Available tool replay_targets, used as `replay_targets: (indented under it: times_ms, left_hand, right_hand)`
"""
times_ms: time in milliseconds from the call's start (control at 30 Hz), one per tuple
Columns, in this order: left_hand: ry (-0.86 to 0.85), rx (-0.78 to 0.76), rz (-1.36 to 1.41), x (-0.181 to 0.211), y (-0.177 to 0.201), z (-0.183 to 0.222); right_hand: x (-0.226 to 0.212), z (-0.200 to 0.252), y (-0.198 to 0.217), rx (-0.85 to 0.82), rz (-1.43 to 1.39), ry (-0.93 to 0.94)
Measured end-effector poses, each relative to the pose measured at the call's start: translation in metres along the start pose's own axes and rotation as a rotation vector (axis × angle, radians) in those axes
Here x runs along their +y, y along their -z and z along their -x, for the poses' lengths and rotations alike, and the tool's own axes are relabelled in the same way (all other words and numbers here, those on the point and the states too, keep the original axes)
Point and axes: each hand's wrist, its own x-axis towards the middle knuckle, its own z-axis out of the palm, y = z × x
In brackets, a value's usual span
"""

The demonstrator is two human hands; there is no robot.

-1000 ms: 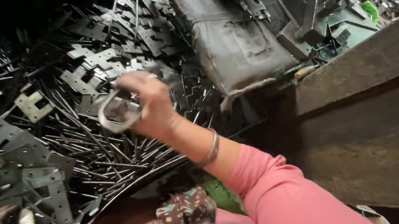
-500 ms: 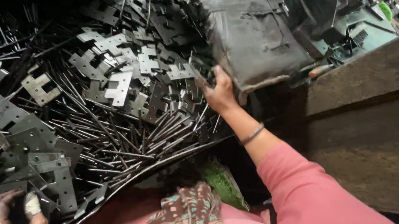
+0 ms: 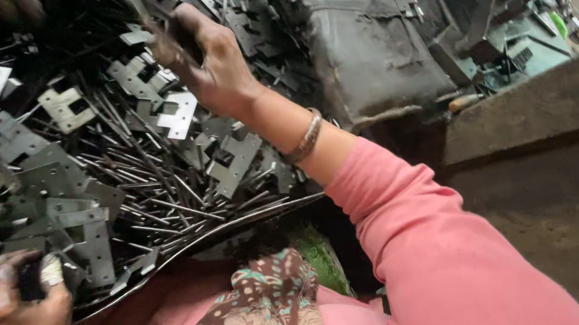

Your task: The person picks up metal components from a large bin, aligns them, and places them onto a padded work surface. The person handles one part at a time, sometimes picking up multiple small pieces or wires and placing them into a separate container or onto the side.

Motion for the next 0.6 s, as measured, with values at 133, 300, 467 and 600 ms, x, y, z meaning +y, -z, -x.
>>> replay_targets:
  times_ms: [133,300,467,600]
  left_hand:
    - [-0.014,0.013,-0.012,0.014,0.01,-0.006]
    - [0.051,0.012,-0.004,0.029,0.016,-0.01]
    - [0.067,0.031,-0.024,0.026,0.006,-0.013]
    - [0.069,0.026,-0.032,0.029,0.008,-0.015]
  right_hand:
    - [-0.003,0.014,0.039,0.001,-0.029,0.041]
    - [0.078,0.103,0.078,0.052,0.374,-0.337]
    - [0.113,0.136,0.063,0.195,0.383,-0.543]
    - [0.105,0.086,0.025,0.215,0.096,-0.436]
